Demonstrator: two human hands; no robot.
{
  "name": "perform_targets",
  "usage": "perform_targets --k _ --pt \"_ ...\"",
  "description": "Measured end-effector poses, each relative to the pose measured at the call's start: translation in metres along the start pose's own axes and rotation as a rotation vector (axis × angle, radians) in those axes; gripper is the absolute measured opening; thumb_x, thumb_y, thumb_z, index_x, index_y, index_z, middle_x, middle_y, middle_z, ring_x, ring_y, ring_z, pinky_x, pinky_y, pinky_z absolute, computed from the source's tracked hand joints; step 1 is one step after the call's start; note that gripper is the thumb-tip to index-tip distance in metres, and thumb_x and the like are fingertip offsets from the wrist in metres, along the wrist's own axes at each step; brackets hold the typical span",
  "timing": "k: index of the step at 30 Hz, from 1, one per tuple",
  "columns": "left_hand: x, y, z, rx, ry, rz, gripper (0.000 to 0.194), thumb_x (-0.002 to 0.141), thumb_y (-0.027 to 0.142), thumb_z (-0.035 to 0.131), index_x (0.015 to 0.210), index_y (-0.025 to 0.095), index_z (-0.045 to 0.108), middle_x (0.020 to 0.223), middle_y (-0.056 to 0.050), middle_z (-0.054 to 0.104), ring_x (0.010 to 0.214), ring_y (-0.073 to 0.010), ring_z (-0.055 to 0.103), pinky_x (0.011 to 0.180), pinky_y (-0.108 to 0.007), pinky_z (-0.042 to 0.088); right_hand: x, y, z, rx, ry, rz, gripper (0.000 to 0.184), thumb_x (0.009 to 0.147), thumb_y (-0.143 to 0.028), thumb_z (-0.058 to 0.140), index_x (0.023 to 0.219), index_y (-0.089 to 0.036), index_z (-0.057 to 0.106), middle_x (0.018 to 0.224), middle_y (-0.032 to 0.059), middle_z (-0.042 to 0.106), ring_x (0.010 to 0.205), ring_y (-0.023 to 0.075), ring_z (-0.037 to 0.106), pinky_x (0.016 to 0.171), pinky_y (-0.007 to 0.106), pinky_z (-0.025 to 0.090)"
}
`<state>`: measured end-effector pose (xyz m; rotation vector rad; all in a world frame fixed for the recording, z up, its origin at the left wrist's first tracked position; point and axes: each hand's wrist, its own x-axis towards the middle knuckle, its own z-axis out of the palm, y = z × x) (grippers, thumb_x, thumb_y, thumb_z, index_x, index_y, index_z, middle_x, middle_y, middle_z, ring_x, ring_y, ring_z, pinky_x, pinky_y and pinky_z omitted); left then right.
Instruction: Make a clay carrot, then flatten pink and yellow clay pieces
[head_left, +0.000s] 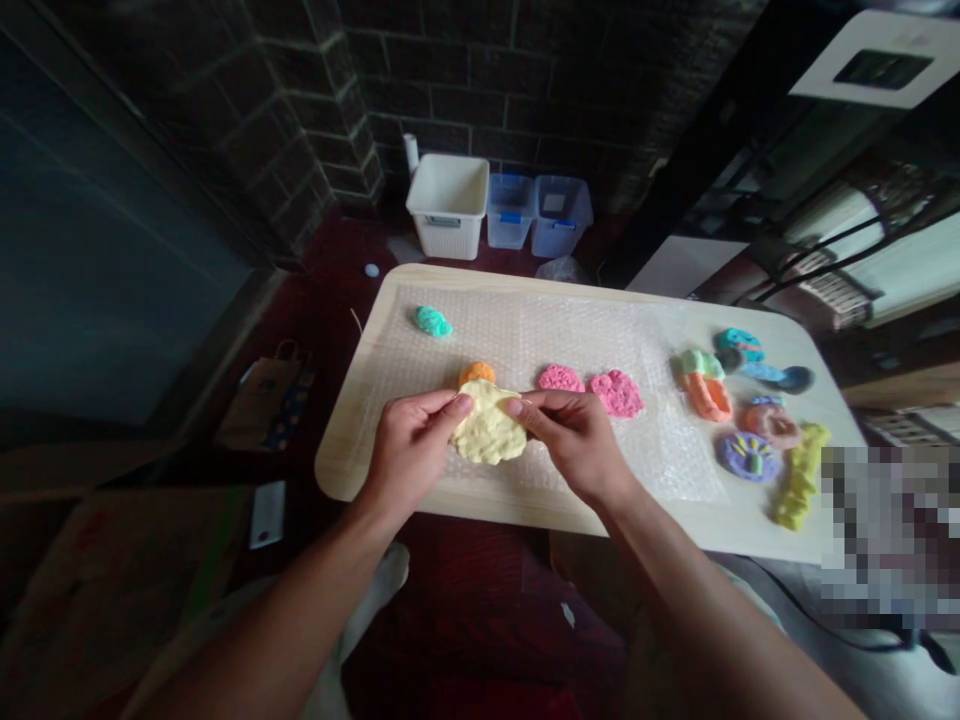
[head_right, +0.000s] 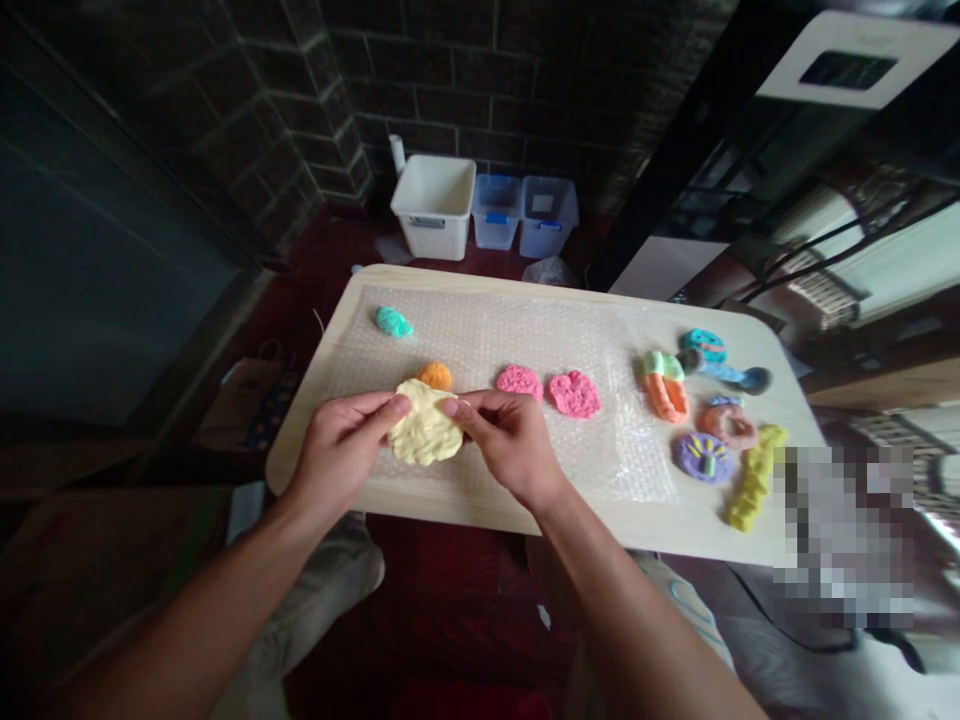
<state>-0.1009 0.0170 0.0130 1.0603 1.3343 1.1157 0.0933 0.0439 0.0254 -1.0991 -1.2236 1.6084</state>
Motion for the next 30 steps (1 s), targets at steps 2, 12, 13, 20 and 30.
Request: perform_targets --k 2,12,13,20,30 --pt "0.001 -0.002 0.001 -0.090 -0.012 -0.031 0.033 0.092 0.049 0.075 0.093 0.017 0.082 0.084 -0.006 0.078 0.073 -0.0202 0.070 0.068 -0.030 0.056 0.000 0.000 -0.003 -0.050 0.025 -0.034 0.032 0.085 -0.053 0.086 0.085 -0.021 0.088 0.072 0.0045 0.075 0.062 0.0154 0.062 0.060 0.031 0.053" --pt "0.002 0.002 0.007 -0.174 -0.128 -0.067 0.033 0.081 0.038 0.088 0.102 0.013 0.081 0.094 -0.010 0.082 0.085 -0.0219 0.075 0.078 -0.031 0.058 0.002 0.002 0.000 0.122 -0.019 0.052 0.042 0.077 -0.047 0.094 0.108 -0.020 0.085 0.086 0.0064 0.081 0.073 0.0170 0.071 0.067 0.031 0.058" --pt "0.002 0.001 0.007 -0.154 -0.110 -0.055 0.032 0.081 0.038 0.088 0.101 0.013 0.081 0.094 -0.009 0.082 0.084 -0.0217 0.075 0.076 -0.030 0.057 0.001 0.002 0.001 0.136 -0.043 0.068 0.043 0.075 -0.046 0.095 0.108 -0.020 0.085 0.088 0.0067 0.082 0.075 0.0172 0.072 0.070 0.031 0.059" --pt "0.000 -0.003 0.011 -0.133 -0.111 -0.081 0.031 0.078 0.036 0.089 0.096 0.014 0.079 0.090 -0.009 0.081 0.077 -0.0205 0.073 0.070 -0.029 0.056 0.000 0.002 0.001 0.052 -0.076 0.065 0.033 0.072 -0.046 0.096 0.085 -0.018 0.086 0.070 0.0044 0.077 0.061 0.0152 0.065 0.059 0.029 0.054" --pt "0.001 -0.004 0.006 -0.067 -0.057 -0.039 0.033 0.086 0.050 0.081 0.091 0.017 0.082 0.080 -0.006 0.078 0.072 -0.0205 0.070 0.063 -0.029 0.054 0.001 0.004 -0.002 0.047 -0.062 0.086 0.036 0.074 -0.047 0.095 0.084 -0.016 0.080 0.074 0.0046 0.076 0.062 0.0143 0.065 0.058 0.027 0.052"
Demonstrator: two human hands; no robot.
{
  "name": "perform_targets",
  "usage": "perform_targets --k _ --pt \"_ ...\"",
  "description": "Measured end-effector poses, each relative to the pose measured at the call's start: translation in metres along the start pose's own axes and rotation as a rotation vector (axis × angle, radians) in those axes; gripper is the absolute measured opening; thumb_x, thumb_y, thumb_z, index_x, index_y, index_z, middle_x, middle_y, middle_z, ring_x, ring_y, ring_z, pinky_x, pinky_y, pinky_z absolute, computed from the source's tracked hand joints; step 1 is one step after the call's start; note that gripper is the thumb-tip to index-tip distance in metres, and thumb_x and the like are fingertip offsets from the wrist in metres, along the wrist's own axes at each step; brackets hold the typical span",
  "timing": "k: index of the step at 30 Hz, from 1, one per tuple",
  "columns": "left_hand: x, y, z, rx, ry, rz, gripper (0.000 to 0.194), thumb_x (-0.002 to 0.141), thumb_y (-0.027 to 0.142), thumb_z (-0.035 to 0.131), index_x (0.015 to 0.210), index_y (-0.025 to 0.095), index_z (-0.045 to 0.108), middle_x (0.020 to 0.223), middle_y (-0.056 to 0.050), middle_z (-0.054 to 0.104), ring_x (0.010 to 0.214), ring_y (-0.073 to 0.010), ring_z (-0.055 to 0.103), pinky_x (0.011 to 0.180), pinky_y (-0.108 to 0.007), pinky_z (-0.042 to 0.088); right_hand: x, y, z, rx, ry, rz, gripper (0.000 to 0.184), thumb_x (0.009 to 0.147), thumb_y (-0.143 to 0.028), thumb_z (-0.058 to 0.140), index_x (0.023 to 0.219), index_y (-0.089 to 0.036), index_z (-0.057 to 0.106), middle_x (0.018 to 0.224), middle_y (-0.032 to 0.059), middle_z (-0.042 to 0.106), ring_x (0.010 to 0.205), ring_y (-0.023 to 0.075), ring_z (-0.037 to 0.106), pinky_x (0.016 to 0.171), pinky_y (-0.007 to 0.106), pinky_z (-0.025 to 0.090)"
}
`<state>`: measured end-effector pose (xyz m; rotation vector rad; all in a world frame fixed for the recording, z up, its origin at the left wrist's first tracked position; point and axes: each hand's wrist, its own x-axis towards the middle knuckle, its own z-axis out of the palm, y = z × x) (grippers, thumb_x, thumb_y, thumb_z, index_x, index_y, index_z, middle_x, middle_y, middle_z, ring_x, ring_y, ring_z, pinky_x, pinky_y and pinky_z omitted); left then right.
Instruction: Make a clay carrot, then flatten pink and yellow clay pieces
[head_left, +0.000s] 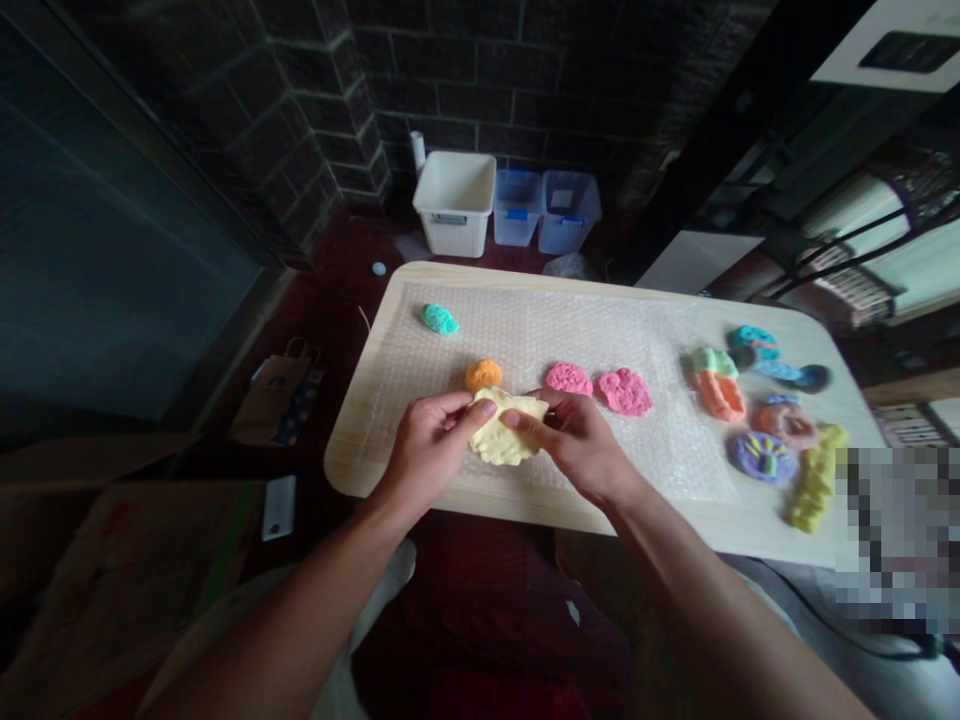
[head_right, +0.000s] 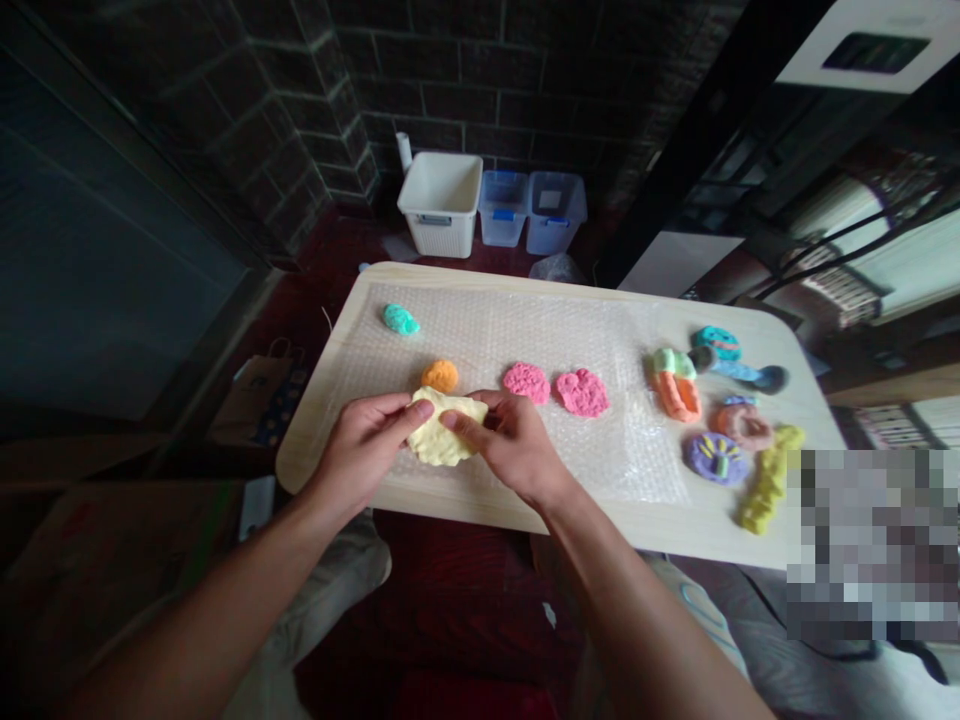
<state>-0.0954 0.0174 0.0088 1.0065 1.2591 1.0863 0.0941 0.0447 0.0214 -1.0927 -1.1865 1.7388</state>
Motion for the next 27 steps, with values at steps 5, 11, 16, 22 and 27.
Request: perform_targets --k 5,11,16,22,27 --pt "0.001 0.002 -0.001 -0.141 0.020 -0.052 0.034 0.087 0.049 0.082 0.096 0.016 0.083 0.089 -0.009 0.081 0.079 -0.0215 0.074 0.073 -0.032 0.059 0.000 -0.003 -0.001 -0.026 0.016 -0.023 0.032 0.079 -0.049 0.091 0.081 -0.018 0.084 0.075 0.0062 0.078 0.064 0.0153 0.067 0.061 0.029 0.053" --pt "0.003 0.014 -0.003 -0.323 -0.115 -0.166 0.045 0.083 0.048 0.086 0.108 0.011 0.082 0.108 -0.018 0.082 0.094 -0.0287 0.079 0.079 -0.038 0.065 0.002 -0.001 -0.005 0.024 0.032 -0.030 0.032 0.078 -0.050 0.092 0.082 -0.019 0.086 0.073 0.0060 0.078 0.062 0.0153 0.066 0.061 0.030 0.056" --pt "0.002 0.016 -0.005 -0.273 0.009 -0.106 0.042 0.076 0.048 0.092 0.095 0.011 0.084 0.093 -0.014 0.083 0.083 -0.0265 0.079 0.079 -0.041 0.067 0.003 -0.001 -0.007 0.107 0.030 0.016 0.033 0.078 -0.050 0.092 0.088 -0.019 0.086 0.081 0.0074 0.080 0.067 0.0164 0.070 0.063 0.031 0.062" --pt "0.003 0.015 -0.003 -0.298 0.001 -0.103 0.040 0.079 0.045 0.091 0.098 0.011 0.083 0.096 -0.013 0.083 0.086 -0.0265 0.079 0.081 -0.041 0.068 0.004 0.000 -0.007 0.118 0.112 -0.025 0.030 0.074 -0.047 0.096 0.075 -0.019 0.085 0.070 0.0056 0.076 0.062 0.0158 0.068 0.056 0.029 0.058" --pt "0.004 0.013 -0.004 -0.323 -0.109 -0.168 0.043 0.083 0.046 0.088 0.109 0.012 0.082 0.111 -0.017 0.082 0.094 -0.0264 0.079 0.078 -0.035 0.066 0.004 0.000 -0.007 0.122 0.080 -0.041 0.030 0.080 -0.047 0.092 0.085 -0.019 0.085 0.080 0.0068 0.079 0.069 0.0159 0.070 0.061 0.028 0.059"
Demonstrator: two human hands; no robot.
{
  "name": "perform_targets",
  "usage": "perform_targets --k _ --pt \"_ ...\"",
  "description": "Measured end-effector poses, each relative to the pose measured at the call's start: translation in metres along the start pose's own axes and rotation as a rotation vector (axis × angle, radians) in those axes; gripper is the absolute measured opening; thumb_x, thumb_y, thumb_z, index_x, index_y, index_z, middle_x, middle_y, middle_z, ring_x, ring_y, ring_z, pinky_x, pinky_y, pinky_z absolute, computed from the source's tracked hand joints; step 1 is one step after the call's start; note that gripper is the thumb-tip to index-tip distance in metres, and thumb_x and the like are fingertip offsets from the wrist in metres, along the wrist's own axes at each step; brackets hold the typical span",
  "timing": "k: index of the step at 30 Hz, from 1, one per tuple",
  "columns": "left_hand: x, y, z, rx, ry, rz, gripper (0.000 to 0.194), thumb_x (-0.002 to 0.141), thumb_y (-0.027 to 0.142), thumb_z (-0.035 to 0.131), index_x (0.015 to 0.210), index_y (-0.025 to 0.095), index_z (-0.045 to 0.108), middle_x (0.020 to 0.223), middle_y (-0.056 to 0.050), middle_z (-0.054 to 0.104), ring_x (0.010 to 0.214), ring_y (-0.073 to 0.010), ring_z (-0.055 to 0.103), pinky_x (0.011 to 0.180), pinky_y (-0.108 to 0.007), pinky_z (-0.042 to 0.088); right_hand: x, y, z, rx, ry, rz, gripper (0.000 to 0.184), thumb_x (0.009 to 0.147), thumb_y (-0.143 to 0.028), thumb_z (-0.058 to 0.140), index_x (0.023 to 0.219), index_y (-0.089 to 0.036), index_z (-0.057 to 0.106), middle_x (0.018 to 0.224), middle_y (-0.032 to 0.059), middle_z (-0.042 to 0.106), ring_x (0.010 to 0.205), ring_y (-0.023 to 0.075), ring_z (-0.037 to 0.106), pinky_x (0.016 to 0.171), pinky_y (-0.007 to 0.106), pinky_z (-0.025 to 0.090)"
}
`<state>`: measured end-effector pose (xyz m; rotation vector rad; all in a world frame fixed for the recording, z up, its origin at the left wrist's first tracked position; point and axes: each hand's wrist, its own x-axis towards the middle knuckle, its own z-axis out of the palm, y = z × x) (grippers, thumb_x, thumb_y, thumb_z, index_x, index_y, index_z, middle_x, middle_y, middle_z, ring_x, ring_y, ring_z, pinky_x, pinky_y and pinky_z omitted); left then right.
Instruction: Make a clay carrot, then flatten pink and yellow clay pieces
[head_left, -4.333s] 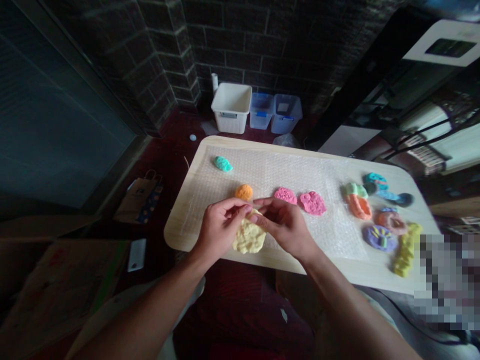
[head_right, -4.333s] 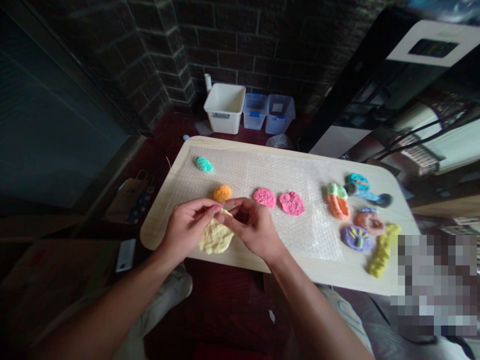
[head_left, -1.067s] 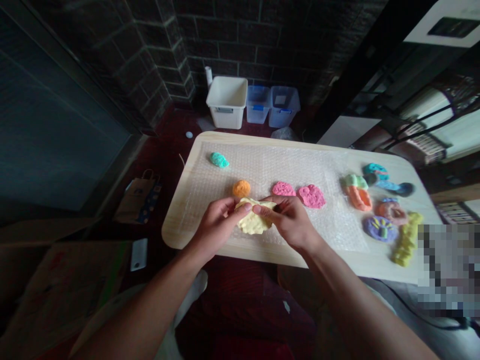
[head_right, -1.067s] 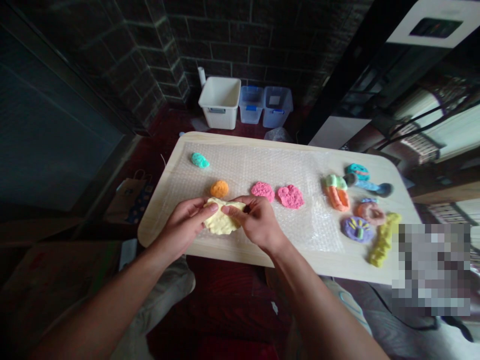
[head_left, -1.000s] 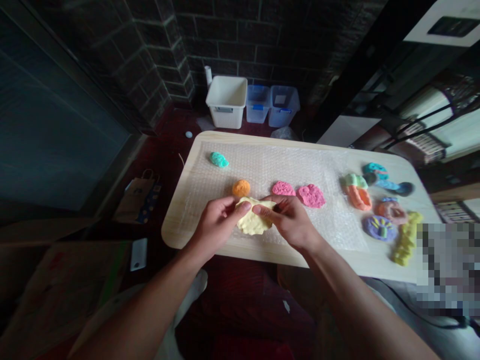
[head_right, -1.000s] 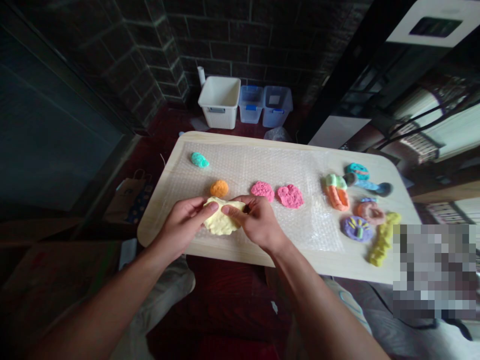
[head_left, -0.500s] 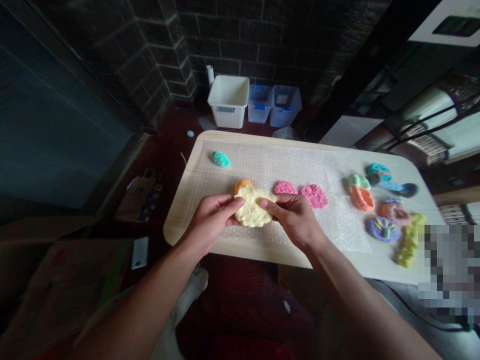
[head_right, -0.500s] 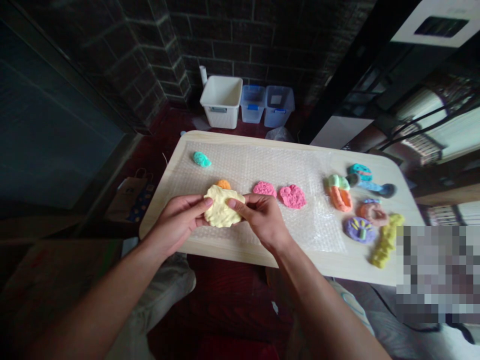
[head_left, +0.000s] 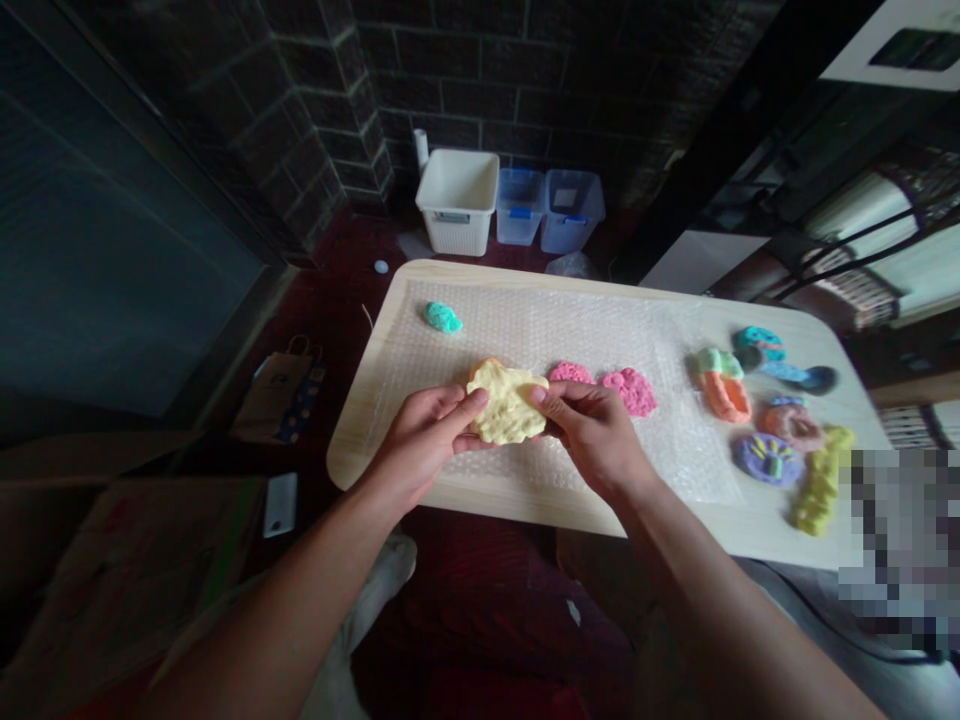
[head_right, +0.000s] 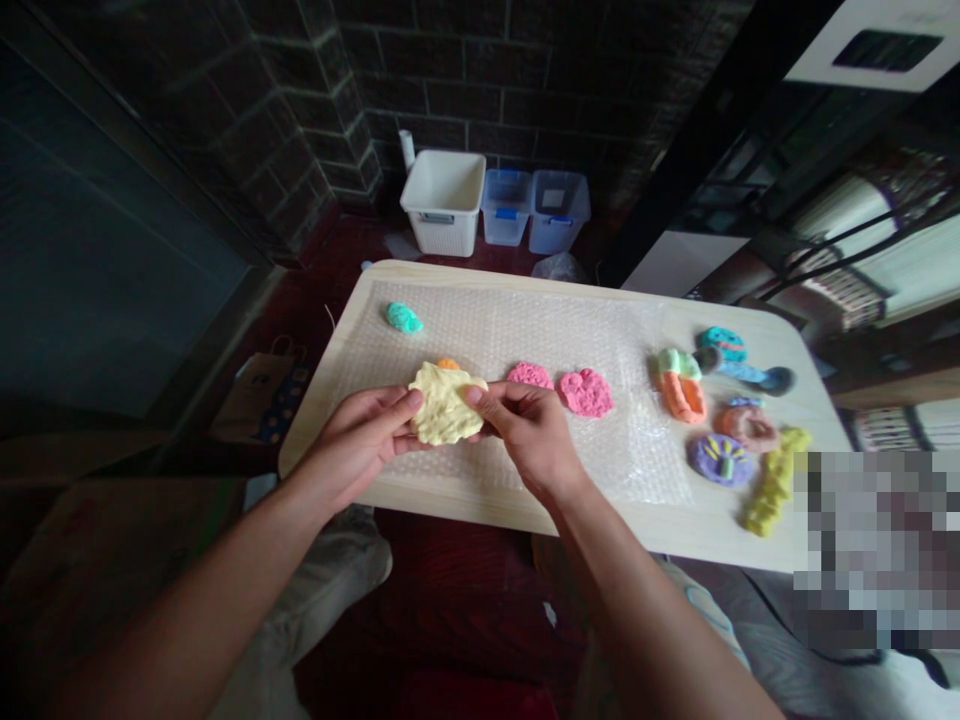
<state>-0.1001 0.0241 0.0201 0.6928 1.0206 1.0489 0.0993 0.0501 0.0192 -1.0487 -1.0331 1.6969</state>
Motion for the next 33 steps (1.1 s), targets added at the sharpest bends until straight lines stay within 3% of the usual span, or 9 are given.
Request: perform_targets --k 3,5,9,15,20,23,27,30,33 --pt "-0.0010 -0.0032 0.0014 0.057 0.020 0.018 0.041 0.076 0.040 0.093 0.106 0.013 0.083 0.105 -0.015 0.083 0.089 -0.0243 0.079 0.078 -0.033 0.065 -0.0018 0.0013 0.0025 -0.012 -0.084 0.041 0.037 0.076 -0.047 0.094 0.095 -0.017 0.085 0.087 0.0077 0.080 0.071 0.0156 0.069 0.058 0.026 0.057" --pt "-0.0025 -0.0046 0.0037 0.097 0.043 0.035 0.038 0.075 0.040 0.094 0.099 0.013 0.085 0.097 -0.013 0.083 0.083 -0.0234 0.078 0.077 -0.034 0.065 -0.0029 0.0035 0.0047 -0.040 -0.109 0.067 0.035 0.073 -0.045 0.097 0.089 -0.016 0.085 0.082 0.0065 0.078 0.068 0.0147 0.067 0.059 0.026 0.055" --pt "-0.0050 -0.0040 0.0068 0.121 0.038 0.018 0.037 0.074 0.043 0.094 0.093 0.013 0.084 0.088 -0.012 0.083 0.077 -0.0217 0.077 0.074 -0.033 0.066 -0.0028 0.0072 0.0064 -0.046 -0.098 0.072 0.032 0.071 -0.043 0.098 0.073 -0.016 0.081 0.070 0.0027 0.074 0.063 0.0139 0.064 0.064 0.029 0.053" --pt "-0.0039 -0.0027 0.0023 0.071 0.011 -0.014 0.041 0.078 0.043 0.092 0.102 0.012 0.081 0.100 -0.012 0.082 0.083 -0.0215 0.078 0.078 -0.035 0.067 -0.0014 0.0051 0.0045 0.021 -0.089 0.062 0.027 0.073 -0.039 0.097 0.082 -0.017 0.085 0.078 0.0054 0.079 0.068 0.0154 0.067 0.068 0.029 0.054" --pt "-0.0040 -0.0001 0.0018 0.153 0.029 0.063 0.036 0.081 0.045 0.088 0.094 0.012 0.082 0.089 -0.009 0.081 0.075 -0.0195 0.077 0.075 -0.033 0.067 -0.0032 0.0042 0.0058 0.041 -0.112 0.084 0.028 0.080 -0.040 0.093 0.093 -0.017 0.085 0.085 0.0064 0.080 0.070 0.0154 0.068 0.067 0.029 0.054" --pt "-0.0040 0.0006 0.0033 0.210 0.019 0.086 0.036 0.082 0.047 0.086 0.089 0.012 0.081 0.081 -0.008 0.078 0.071 -0.0185 0.075 0.070 -0.030 0.066 -0.0035 0.0049 0.0057 0.014 -0.079 0.083 0.028 0.077 -0.042 0.094 0.087 -0.017 0.085 0.078 0.0054 0.079 0.066 0.0148 0.067 0.062 0.028 0.052" --pt "-0.0036 -0.0024 0.0051 0.217 -0.014 0.060 0.039 0.085 0.051 0.083 0.094 0.013 0.079 0.087 -0.008 0.078 0.075 -0.0185 0.074 0.071 -0.031 0.066 -0.0033 0.0054 0.0053 -0.026 -0.050 0.073 0.029 0.071 -0.043 0.098 0.077 -0.018 0.084 0.071 0.0042 0.076 0.060 0.0140 0.064 0.057 0.027 0.049" --pt "-0.0034 -0.0058 0.0051 0.233 0.012 0.096 0.037 0.086 0.050 0.083 0.095 0.015 0.076 0.088 -0.006 0.076 0.075 -0.0167 0.072 0.066 -0.027 0.062 -0.0040 0.0050 0.0070 -0.044 -0.051 0.070 0.030 0.070 -0.043 0.098 0.072 -0.018 0.082 0.067 0.0031 0.074 0.057 0.0132 0.062 0.055 0.027 0.049" --pt "-0.0022 -0.0073 0.0027 0.281 0.069 0.165 0.033 0.087 0.046 0.083 0.088 0.015 0.075 0.078 -0.003 0.072 0.067 -0.0123 0.066 0.059 -0.020 0.054 -0.0043 0.0031 0.0086 -0.013 -0.087 0.088 0.032 0.074 -0.046 0.096 0.083 -0.018 0.083 0.076 0.0049 0.078 0.064 0.0147 0.067 0.061 0.028 0.056"
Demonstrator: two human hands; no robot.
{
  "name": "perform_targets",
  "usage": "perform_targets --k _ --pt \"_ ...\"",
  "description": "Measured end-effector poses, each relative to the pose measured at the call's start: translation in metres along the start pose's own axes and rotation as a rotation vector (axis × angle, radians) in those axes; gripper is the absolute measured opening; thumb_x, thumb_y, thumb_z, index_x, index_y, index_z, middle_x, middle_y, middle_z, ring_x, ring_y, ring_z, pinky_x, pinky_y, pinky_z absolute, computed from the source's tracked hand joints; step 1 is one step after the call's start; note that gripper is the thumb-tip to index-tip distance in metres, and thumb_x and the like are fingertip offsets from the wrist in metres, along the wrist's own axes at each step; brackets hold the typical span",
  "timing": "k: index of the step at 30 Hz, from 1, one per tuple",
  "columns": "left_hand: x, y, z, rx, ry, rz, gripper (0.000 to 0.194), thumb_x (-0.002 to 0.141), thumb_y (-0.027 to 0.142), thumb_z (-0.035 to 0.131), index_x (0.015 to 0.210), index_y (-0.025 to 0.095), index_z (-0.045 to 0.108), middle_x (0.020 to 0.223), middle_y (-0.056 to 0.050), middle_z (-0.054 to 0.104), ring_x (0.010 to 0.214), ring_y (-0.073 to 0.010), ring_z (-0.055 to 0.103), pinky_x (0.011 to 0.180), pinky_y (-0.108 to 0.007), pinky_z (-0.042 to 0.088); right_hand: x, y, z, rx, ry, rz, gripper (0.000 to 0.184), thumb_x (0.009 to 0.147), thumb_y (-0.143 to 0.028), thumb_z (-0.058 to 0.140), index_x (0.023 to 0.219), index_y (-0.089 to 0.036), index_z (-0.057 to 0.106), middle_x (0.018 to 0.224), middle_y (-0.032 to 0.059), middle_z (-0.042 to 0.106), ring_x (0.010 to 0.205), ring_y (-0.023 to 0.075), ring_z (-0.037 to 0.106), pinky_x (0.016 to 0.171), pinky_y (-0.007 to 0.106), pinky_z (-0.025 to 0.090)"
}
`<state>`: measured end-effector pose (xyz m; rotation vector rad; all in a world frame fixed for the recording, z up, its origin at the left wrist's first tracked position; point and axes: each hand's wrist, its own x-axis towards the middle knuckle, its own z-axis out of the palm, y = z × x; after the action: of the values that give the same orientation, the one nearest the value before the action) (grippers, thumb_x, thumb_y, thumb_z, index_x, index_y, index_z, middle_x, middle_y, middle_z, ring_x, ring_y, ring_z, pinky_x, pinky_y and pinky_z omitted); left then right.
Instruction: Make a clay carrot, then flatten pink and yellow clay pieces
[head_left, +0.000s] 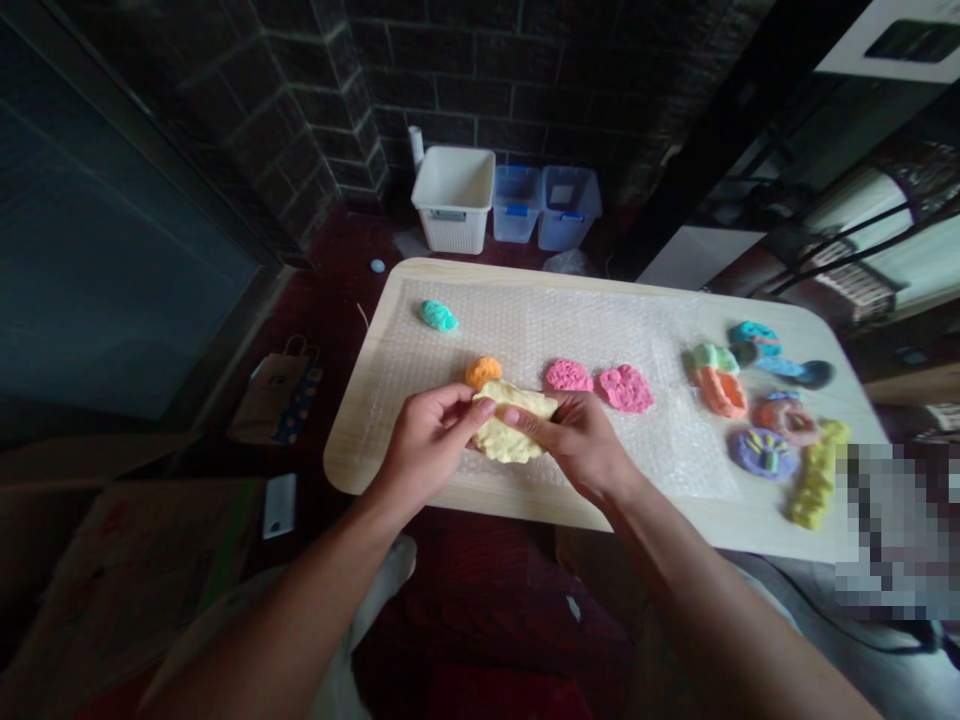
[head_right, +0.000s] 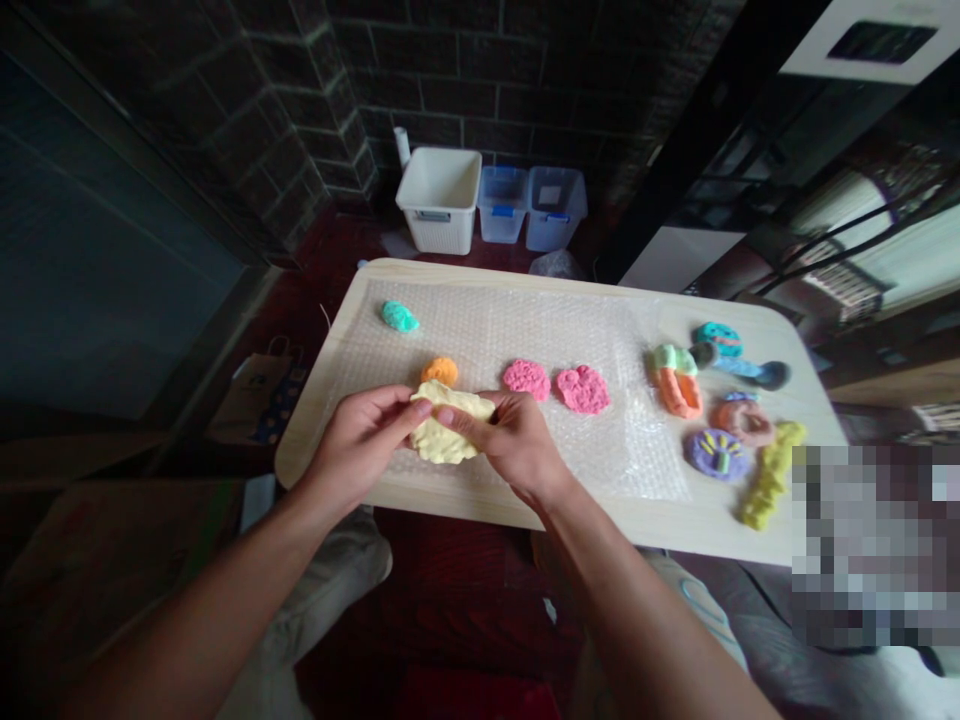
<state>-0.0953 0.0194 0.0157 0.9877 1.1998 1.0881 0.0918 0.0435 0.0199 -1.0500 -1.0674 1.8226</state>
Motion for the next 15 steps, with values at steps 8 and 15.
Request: perform_targets --k 8,15 --pt "0.004 0.005 0.000 -0.231 0.028 -0.072 0.034 0.085 0.044 0.085 0.100 0.014 0.078 0.094 -0.009 0.079 0.078 -0.0174 0.073 0.068 -0.026 0.058 0.003 -0.005 -0.006 -0.032 0.081 -0.086 0.032 0.074 -0.049 0.095 0.074 -0.019 0.084 0.068 0.0048 0.075 0.059 0.0136 0.066 0.055 0.026 0.058" --pt "0.001 0.003 0.008 -0.324 -0.067 -0.187 0.043 0.074 0.035 0.093 0.109 0.011 0.082 0.102 -0.014 0.082 0.091 -0.0249 0.077 0.084 -0.036 0.061 0.002 -0.003 -0.002 -0.001 0.027 -0.066 0.030 0.078 -0.047 0.093 0.088 -0.019 0.087 0.076 0.0056 0.078 0.064 0.0141 0.070 0.058 0.025 0.060"
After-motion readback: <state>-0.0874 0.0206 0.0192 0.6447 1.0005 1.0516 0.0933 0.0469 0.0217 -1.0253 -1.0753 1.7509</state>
